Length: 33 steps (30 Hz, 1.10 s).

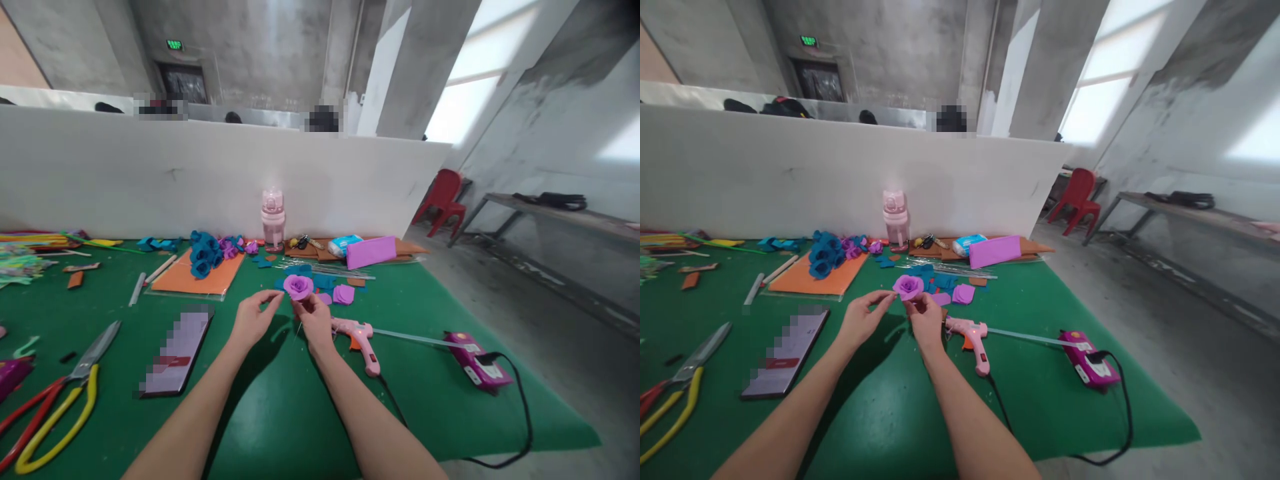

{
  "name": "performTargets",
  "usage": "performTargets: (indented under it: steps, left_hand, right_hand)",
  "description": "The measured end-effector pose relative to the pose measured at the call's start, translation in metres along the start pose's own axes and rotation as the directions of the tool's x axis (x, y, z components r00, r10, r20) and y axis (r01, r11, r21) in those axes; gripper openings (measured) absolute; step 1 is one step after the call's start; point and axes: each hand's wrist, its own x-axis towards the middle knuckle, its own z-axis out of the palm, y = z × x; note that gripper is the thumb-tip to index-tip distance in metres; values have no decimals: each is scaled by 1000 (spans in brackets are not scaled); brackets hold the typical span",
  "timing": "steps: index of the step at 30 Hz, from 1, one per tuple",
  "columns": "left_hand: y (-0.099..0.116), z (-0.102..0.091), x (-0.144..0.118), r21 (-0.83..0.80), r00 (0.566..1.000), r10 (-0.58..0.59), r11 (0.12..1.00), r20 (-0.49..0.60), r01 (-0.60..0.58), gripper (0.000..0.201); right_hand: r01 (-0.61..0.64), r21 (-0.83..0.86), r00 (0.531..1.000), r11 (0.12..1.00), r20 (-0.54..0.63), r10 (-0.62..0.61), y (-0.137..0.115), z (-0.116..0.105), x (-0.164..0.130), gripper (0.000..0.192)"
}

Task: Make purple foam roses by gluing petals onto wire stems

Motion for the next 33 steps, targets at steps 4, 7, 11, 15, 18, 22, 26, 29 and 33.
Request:
performTargets:
  steps: [4,7,11,15,18,22,26,29,33]
  left_hand:
    - [-5,7,-5,-70,1000,-26,997,3,26,23]
    - [-5,10,-5,-99,999,-49,994,-21,47,21]
    - [-5,11,-6,-157,997,-72,985,-9,70,20]
    - [-8,12,-6,-186,999,-53,981,9,54,18]
    - [-10,13,-6,-214,999,-43,976,9,44,15]
    - [-13,15,-5,-270,999,-40,962,21,44,14]
    - [-14,13,-5,-323,999,-52,946,-17,44,13]
    - [-12,13,-5,-403,995,-103,911,-14,89,15]
    - [-6,14,-6,-527,978,-207,830,16,184,21]
  right_hand:
    - [40,-22,998,999,44,-39,0,1,-2,24]
    - [66,-51,997,996,52,-64,1,1,-2,23]
    - [90,-105,995,990,54,-84,3,0,-2,23]
    - [141,-162,989,977,63,-132,-1,2,-4,18]
    - [156,-170,986,973,88,-143,-5,3,-6,15]
    - [177,-209,983,962,90,-161,-4,2,-6,15]
    - [204,-251,977,946,108,-183,-3,1,-6,16]
    - [206,-264,975,942,136,-175,-5,1,-7,14]
    - [214,-316,975,924,133,-180,-9,2,-9,13]
